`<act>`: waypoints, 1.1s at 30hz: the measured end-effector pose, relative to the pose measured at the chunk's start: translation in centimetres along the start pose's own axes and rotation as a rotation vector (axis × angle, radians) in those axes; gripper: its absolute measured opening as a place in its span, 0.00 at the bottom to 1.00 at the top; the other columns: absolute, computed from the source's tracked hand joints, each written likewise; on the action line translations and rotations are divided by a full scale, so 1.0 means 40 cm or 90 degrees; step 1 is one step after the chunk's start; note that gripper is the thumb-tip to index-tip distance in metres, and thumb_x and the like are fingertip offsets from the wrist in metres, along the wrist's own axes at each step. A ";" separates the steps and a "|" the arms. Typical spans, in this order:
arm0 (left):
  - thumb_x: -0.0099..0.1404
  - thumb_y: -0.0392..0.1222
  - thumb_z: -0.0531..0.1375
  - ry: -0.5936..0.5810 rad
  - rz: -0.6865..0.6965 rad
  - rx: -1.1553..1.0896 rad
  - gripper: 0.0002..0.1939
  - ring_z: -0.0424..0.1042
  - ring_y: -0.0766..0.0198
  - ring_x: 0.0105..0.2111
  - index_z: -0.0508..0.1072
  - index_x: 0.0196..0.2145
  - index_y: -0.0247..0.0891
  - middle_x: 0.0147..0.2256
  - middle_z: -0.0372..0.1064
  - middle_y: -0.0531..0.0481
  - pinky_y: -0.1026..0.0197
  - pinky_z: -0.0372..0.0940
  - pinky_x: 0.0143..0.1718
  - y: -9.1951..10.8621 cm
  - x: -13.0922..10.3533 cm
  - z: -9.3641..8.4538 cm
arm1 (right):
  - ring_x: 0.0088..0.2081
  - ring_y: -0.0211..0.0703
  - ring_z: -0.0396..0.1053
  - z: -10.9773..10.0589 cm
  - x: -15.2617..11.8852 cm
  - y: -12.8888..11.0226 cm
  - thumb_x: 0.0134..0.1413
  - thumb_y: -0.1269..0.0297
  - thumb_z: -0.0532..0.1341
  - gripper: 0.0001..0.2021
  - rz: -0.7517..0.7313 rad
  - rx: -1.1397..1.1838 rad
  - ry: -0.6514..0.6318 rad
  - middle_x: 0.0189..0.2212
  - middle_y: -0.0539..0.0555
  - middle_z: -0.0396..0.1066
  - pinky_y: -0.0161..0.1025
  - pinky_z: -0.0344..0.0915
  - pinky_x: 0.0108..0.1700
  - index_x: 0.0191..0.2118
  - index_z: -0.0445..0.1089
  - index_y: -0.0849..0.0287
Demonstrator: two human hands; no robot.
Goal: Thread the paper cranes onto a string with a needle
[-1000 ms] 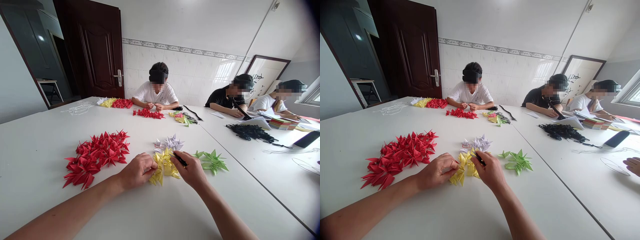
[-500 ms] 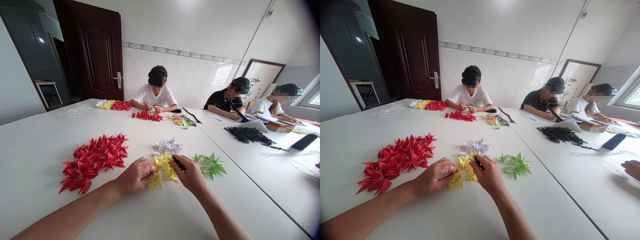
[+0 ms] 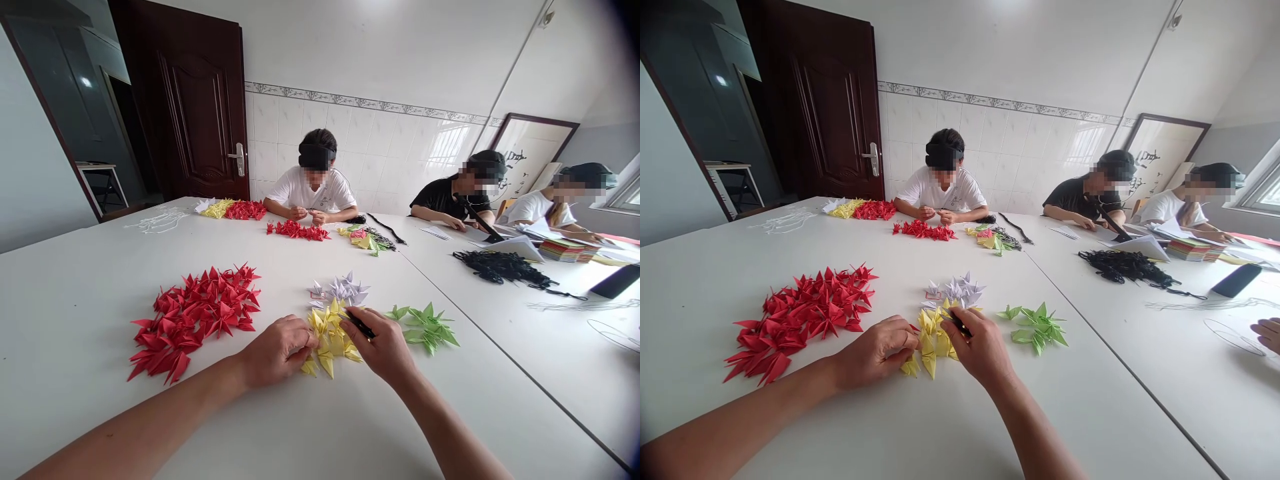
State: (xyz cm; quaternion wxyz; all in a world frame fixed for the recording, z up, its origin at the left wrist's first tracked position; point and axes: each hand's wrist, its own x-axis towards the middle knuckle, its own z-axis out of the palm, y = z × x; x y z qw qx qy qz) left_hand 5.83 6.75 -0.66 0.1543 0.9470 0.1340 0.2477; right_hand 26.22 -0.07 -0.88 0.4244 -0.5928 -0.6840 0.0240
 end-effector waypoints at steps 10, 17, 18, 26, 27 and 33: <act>0.59 0.51 0.57 -0.027 0.021 0.035 0.14 0.66 0.61 0.33 0.72 0.36 0.39 0.31 0.70 0.48 0.59 0.58 0.38 0.014 -0.006 -0.003 | 0.29 0.43 0.70 0.001 -0.001 0.002 0.56 0.61 0.55 0.11 -0.008 -0.005 0.009 0.31 0.56 0.73 0.35 0.65 0.29 0.40 0.71 0.59; 0.62 0.36 0.53 -0.025 0.031 0.064 0.08 0.66 0.63 0.33 0.72 0.31 0.39 0.29 0.69 0.49 0.60 0.57 0.38 0.017 -0.008 0.013 | 0.29 0.42 0.69 0.002 0.000 0.000 0.56 0.61 0.55 0.10 -0.008 -0.012 0.001 0.30 0.55 0.72 0.35 0.64 0.30 0.39 0.71 0.59; 0.62 0.37 0.53 -0.023 0.032 0.064 0.08 0.66 0.63 0.33 0.72 0.32 0.39 0.29 0.70 0.49 0.60 0.57 0.38 0.016 -0.008 0.014 | 0.29 0.42 0.69 0.002 0.000 -0.001 0.57 0.61 0.55 0.10 -0.007 -0.011 -0.001 0.29 0.55 0.72 0.35 0.64 0.29 0.39 0.71 0.59; 0.64 0.35 0.51 0.027 0.052 0.027 0.08 0.66 0.64 0.32 0.69 0.35 0.38 0.30 0.71 0.49 0.61 0.60 0.38 0.007 -0.008 0.010 | 0.28 0.41 0.67 0.001 -0.004 -0.007 0.57 0.62 0.55 0.10 0.000 -0.007 -0.017 0.28 0.54 0.70 0.33 0.62 0.26 0.39 0.71 0.60; 0.65 0.35 0.50 0.040 0.053 0.011 0.08 0.66 0.64 0.32 0.69 0.35 0.38 0.30 0.71 0.49 0.62 0.61 0.38 0.006 -0.008 0.011 | 0.27 0.40 0.67 0.001 -0.003 -0.008 0.57 0.62 0.55 0.10 0.001 -0.006 -0.020 0.28 0.54 0.70 0.33 0.61 0.25 0.39 0.71 0.60; 0.64 0.36 0.51 0.062 -0.031 -0.048 0.08 0.67 0.65 0.32 0.69 0.35 0.37 0.30 0.70 0.49 0.64 0.63 0.36 0.001 -0.013 0.012 | 0.25 0.39 0.64 0.004 -0.002 -0.010 0.57 0.62 0.55 0.10 0.001 0.005 -0.025 0.26 0.52 0.68 0.33 0.61 0.26 0.39 0.70 0.60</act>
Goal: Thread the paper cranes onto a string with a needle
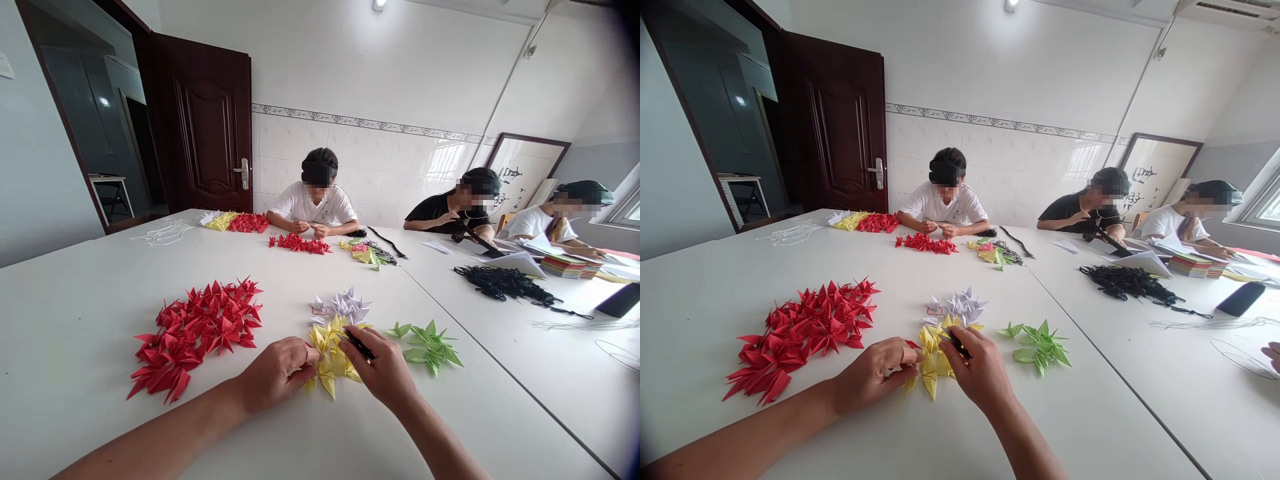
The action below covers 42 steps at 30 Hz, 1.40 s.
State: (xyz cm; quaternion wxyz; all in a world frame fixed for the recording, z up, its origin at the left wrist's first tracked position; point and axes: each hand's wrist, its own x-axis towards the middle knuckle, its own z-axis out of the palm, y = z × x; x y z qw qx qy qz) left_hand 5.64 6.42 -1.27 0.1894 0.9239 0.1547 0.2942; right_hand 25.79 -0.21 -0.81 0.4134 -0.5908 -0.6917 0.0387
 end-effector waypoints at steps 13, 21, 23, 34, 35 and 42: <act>0.65 0.36 0.49 0.007 0.031 0.006 0.10 0.66 0.66 0.29 0.68 0.31 0.37 0.27 0.69 0.50 0.66 0.62 0.34 0.006 0.001 -0.004 | 0.25 0.39 0.65 0.006 -0.002 0.006 0.57 0.61 0.55 0.10 0.002 0.006 0.004 0.27 0.53 0.69 0.33 0.61 0.26 0.39 0.70 0.60; 0.63 0.35 0.50 0.062 0.018 -0.040 0.09 0.69 0.66 0.31 0.70 0.35 0.36 0.30 0.72 0.49 0.65 0.66 0.34 0.000 -0.002 0.004 | 0.24 0.38 0.64 0.001 -0.005 -0.005 0.56 0.62 0.56 0.10 -0.019 0.003 0.007 0.26 0.53 0.69 0.32 0.61 0.25 0.39 0.70 0.61; 0.63 0.35 0.52 0.100 -0.021 -0.062 0.09 0.71 0.66 0.32 0.70 0.39 0.36 0.33 0.73 0.48 0.66 0.67 0.33 -0.005 -0.002 0.005 | 0.23 0.37 0.64 0.001 -0.007 -0.012 0.56 0.62 0.56 0.10 -0.027 0.001 0.010 0.25 0.52 0.68 0.33 0.61 0.25 0.39 0.70 0.61; 0.62 0.34 0.56 0.240 -0.054 -0.080 0.11 0.71 0.69 0.27 0.67 0.43 0.36 0.33 0.73 0.49 0.66 0.69 0.29 -0.020 0.000 0.004 | 0.23 0.36 0.64 0.008 -0.014 -0.037 0.58 0.64 0.55 0.10 -0.047 0.029 -0.036 0.27 0.53 0.69 0.32 0.61 0.24 0.40 0.70 0.61; 0.62 0.33 0.55 0.242 -0.038 -0.062 0.11 0.71 0.69 0.27 0.67 0.43 0.36 0.33 0.73 0.48 0.66 0.69 0.29 -0.023 0.001 0.004 | 0.23 0.36 0.64 0.008 -0.015 -0.039 0.58 0.64 0.55 0.09 -0.047 0.028 -0.041 0.27 0.53 0.69 0.32 0.61 0.24 0.40 0.70 0.61; 0.61 0.31 0.55 0.268 0.049 0.004 0.12 0.71 0.68 0.31 0.67 0.42 0.37 0.34 0.72 0.48 0.67 0.68 0.29 -0.040 0.008 0.001 | 0.27 0.39 0.67 0.008 -0.022 -0.057 0.59 0.64 0.54 0.09 -0.082 0.015 -0.066 0.29 0.55 0.70 0.34 0.63 0.29 0.38 0.70 0.60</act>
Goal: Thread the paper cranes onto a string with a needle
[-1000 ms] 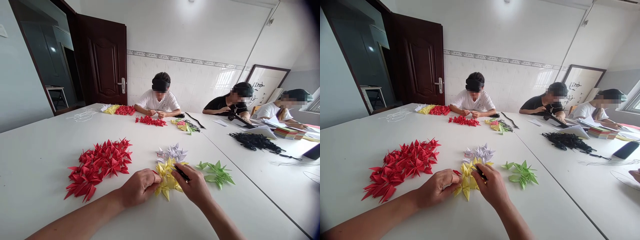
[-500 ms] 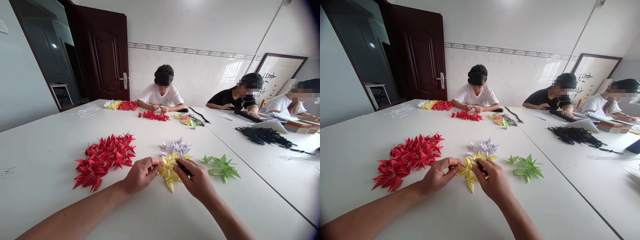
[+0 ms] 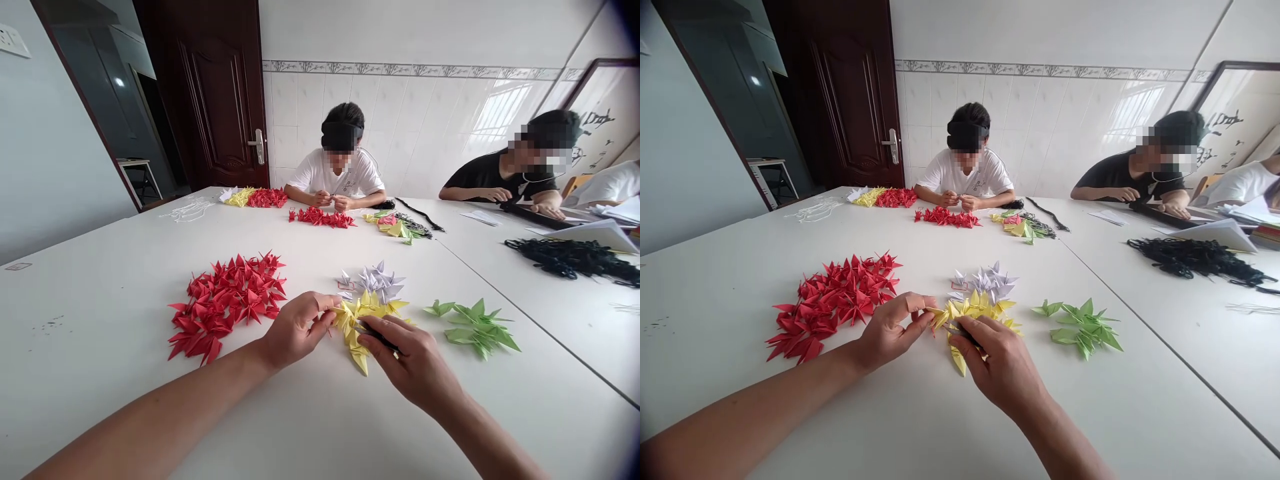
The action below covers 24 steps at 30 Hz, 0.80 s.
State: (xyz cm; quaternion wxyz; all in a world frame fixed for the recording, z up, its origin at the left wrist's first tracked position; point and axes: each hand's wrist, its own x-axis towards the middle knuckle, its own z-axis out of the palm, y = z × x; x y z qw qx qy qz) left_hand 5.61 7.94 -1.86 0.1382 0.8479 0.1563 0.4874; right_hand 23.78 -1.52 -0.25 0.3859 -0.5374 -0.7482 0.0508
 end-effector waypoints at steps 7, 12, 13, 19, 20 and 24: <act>0.58 0.33 0.58 0.043 -0.232 -0.167 0.14 0.70 0.69 0.27 0.67 0.43 0.35 0.30 0.68 0.51 0.68 0.69 0.28 0.023 0.005 0.016 | 0.25 0.40 0.67 0.002 -0.003 -0.006 0.59 0.63 0.53 0.10 -0.022 -0.025 -0.017 0.26 0.54 0.70 0.35 0.62 0.28 0.36 0.71 0.58; 0.56 0.32 0.57 0.020 -0.220 -0.129 0.18 0.70 0.69 0.28 0.65 0.46 0.36 0.32 0.68 0.50 0.66 0.69 0.30 0.030 -0.002 0.018 | 0.26 0.41 0.68 0.001 -0.004 -0.006 0.59 0.62 0.53 0.11 -0.017 -0.037 0.005 0.27 0.55 0.71 0.35 0.63 0.28 0.37 0.72 0.58; 0.56 0.32 0.57 0.013 -0.209 -0.113 0.18 0.69 0.69 0.27 0.65 0.46 0.37 0.32 0.68 0.50 0.65 0.69 0.31 0.029 -0.004 0.017 | 0.26 0.40 0.68 0.001 -0.004 -0.006 0.59 0.62 0.53 0.11 -0.015 -0.038 0.004 0.27 0.54 0.71 0.35 0.63 0.28 0.37 0.72 0.57; 0.55 0.31 0.56 0.004 -0.105 -0.083 0.19 0.69 0.70 0.28 0.65 0.46 0.36 0.33 0.68 0.50 0.64 0.70 0.35 0.032 -0.012 0.018 | 0.26 0.40 0.68 0.006 -0.006 -0.005 0.59 0.62 0.53 0.12 -0.006 -0.036 -0.027 0.26 0.54 0.71 0.35 0.62 0.28 0.35 0.73 0.57; 0.55 0.31 0.56 -0.001 -0.092 -0.081 0.20 0.69 0.70 0.27 0.64 0.46 0.36 0.33 0.68 0.50 0.64 0.70 0.35 0.033 -0.013 0.018 | 0.27 0.41 0.69 0.007 -0.006 -0.004 0.59 0.62 0.53 0.12 -0.003 -0.037 -0.036 0.27 0.54 0.72 0.35 0.63 0.28 0.34 0.73 0.57; 0.56 0.31 0.55 -0.014 -0.041 -0.066 0.21 0.67 0.71 0.28 0.62 0.48 0.37 0.33 0.66 0.51 0.66 0.69 0.32 0.035 -0.016 0.019 | 0.27 0.41 0.69 0.007 -0.006 -0.001 0.59 0.62 0.53 0.12 0.008 -0.031 -0.054 0.28 0.55 0.72 0.35 0.63 0.29 0.32 0.72 0.58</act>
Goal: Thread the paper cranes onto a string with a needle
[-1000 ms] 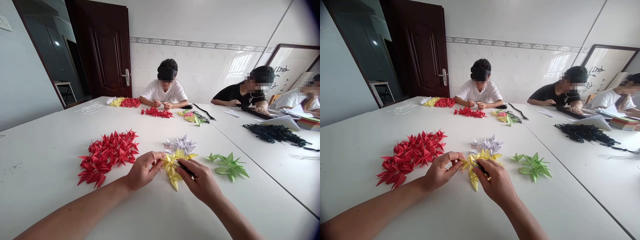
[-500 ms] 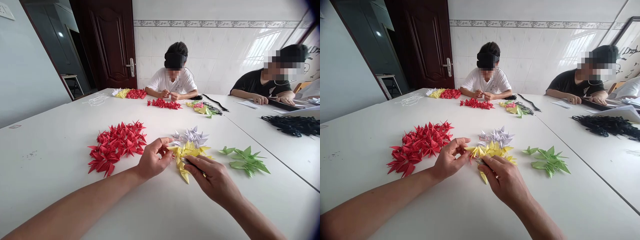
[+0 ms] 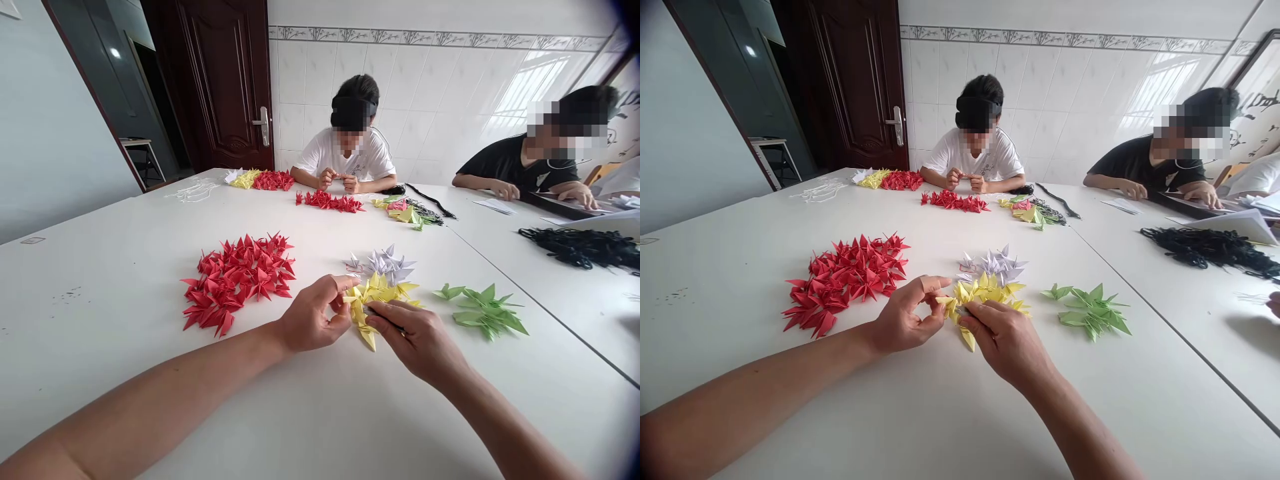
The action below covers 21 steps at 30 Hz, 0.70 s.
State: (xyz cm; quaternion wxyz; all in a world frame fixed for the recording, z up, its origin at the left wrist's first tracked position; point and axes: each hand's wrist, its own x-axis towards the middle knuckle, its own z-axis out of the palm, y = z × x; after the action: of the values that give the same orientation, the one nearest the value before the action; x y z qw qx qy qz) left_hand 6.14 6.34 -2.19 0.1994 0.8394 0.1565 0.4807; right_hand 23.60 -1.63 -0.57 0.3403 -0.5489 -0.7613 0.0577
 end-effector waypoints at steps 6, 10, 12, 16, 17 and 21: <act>0.59 0.32 0.54 -0.004 0.016 0.009 0.19 0.66 0.71 0.27 0.62 0.49 0.38 0.30 0.63 0.53 0.66 0.68 0.31 -0.008 0.000 -0.005 | 0.25 0.39 0.66 -0.004 0.003 -0.004 0.59 0.62 0.52 0.13 0.003 -0.006 -0.029 0.25 0.53 0.70 0.35 0.61 0.28 0.29 0.71 0.57; 0.59 0.31 0.54 -0.019 0.022 0.004 0.19 0.66 0.71 0.28 0.62 0.49 0.38 0.30 0.63 0.53 0.65 0.68 0.32 -0.010 0.000 -0.005 | 0.22 0.37 0.61 -0.003 0.003 -0.008 0.60 0.62 0.51 0.14 -0.001 -0.018 -0.048 0.21 0.50 0.66 0.33 0.58 0.25 0.29 0.70 0.57; 0.59 0.31 0.54 -0.022 0.024 0.005 0.19 0.66 0.71 0.28 0.62 0.49 0.37 0.30 0.63 0.52 0.65 0.68 0.32 -0.010 -0.001 -0.004 | 0.21 0.37 0.60 -0.002 0.003 -0.008 0.60 0.62 0.51 0.14 -0.003 -0.023 -0.051 0.19 0.50 0.64 0.33 0.57 0.24 0.28 0.70 0.57; 0.59 0.31 0.54 -0.027 0.023 0.011 0.18 0.66 0.71 0.28 0.62 0.48 0.38 0.31 0.63 0.52 0.65 0.68 0.32 -0.009 -0.001 -0.005 | 0.22 0.37 0.61 0.000 0.004 -0.006 0.60 0.61 0.51 0.14 -0.001 -0.025 -0.052 0.20 0.50 0.65 0.33 0.57 0.25 0.28 0.70 0.56; 0.59 0.31 0.54 -0.029 0.022 0.014 0.18 0.67 0.71 0.28 0.62 0.48 0.38 0.31 0.64 0.52 0.65 0.68 0.32 -0.009 0.000 -0.005 | 0.22 0.37 0.61 -0.001 0.004 -0.005 0.60 0.61 0.51 0.14 0.000 -0.027 -0.053 0.20 0.50 0.65 0.33 0.57 0.25 0.28 0.70 0.56; 0.60 0.32 0.54 -0.033 0.024 0.024 0.17 0.67 0.71 0.28 0.63 0.48 0.37 0.32 0.65 0.50 0.65 0.68 0.32 -0.007 0.000 -0.008 | 0.23 0.38 0.62 -0.003 0.003 -0.003 0.60 0.62 0.51 0.14 0.005 -0.030 -0.055 0.20 0.50 0.65 0.33 0.58 0.25 0.28 0.71 0.56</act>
State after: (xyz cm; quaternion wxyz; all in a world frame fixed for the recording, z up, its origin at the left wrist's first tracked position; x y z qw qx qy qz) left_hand 5.84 6.64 -2.19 0.1783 0.8580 0.1449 0.4594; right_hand 23.56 -1.59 -0.36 0.2939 -0.5565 -0.7744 0.0651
